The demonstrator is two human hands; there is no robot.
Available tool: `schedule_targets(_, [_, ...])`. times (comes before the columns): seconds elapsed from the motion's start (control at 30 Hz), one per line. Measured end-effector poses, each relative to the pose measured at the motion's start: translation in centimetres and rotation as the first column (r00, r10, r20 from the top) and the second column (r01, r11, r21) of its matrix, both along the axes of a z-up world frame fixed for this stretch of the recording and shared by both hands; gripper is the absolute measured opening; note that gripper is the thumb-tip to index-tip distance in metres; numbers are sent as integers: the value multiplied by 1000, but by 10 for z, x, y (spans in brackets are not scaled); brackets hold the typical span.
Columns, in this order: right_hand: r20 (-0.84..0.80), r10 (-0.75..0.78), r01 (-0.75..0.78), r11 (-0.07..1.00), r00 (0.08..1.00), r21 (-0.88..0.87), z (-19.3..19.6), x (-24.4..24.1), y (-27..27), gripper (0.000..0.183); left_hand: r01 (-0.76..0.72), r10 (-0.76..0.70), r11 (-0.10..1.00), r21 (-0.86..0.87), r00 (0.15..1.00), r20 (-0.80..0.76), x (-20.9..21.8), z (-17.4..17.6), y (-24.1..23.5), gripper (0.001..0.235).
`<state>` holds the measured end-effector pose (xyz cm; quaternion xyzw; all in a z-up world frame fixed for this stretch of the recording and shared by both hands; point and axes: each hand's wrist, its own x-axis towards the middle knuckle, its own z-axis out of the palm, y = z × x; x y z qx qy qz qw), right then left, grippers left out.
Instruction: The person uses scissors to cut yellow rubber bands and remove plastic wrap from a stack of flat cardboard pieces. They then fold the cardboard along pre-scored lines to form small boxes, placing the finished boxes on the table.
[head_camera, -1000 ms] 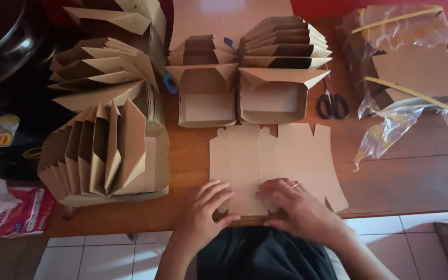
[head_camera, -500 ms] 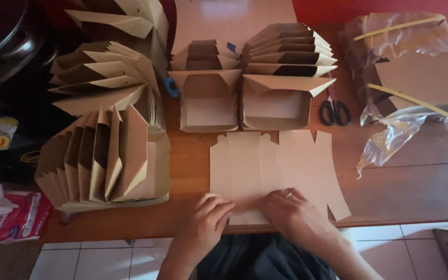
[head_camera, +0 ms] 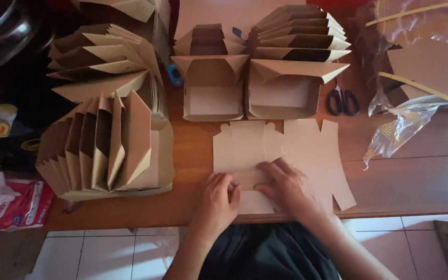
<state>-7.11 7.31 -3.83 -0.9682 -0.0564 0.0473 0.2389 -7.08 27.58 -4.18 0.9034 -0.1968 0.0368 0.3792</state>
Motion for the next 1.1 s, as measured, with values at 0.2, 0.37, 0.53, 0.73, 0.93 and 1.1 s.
schedule_targets(0.2, [237, -33, 98, 958, 971, -268, -20, 0, -11, 74, -184, 142, 976, 116, 943, 302, -19, 11, -20, 34])
schedule_targets(0.37, [240, -22, 92, 954, 970, -285, -19, -3, -14, 79, -70, -1, 983, 172, 926, 379, -49, 2, -33, 31])
schedule_targets(0.53, [289, 12, 62, 968, 957, -245, -7, -8, -12, 71, -24, -39, 987, 160, 925, 378, -53, -15, -31, 41])
schedule_targets(0.73, [251, -15, 63, 981, 968, -185, 0, -10, -8, 69, -34, -29, 988, 154, 921, 388, -49, 1, -31, 37])
schedule_targets(0.93, [220, -19, 66, 975, 975, -210, 3, -14, -6, 66, -79, 17, 981, 175, 944, 329, -40, 19, -31, 14])
schedule_targets(1.1, [228, 13, 29, 983, 973, -182, -5, -11, -11, 69, -101, 53, 984, 143, 950, 307, -48, 7, -31, 20])
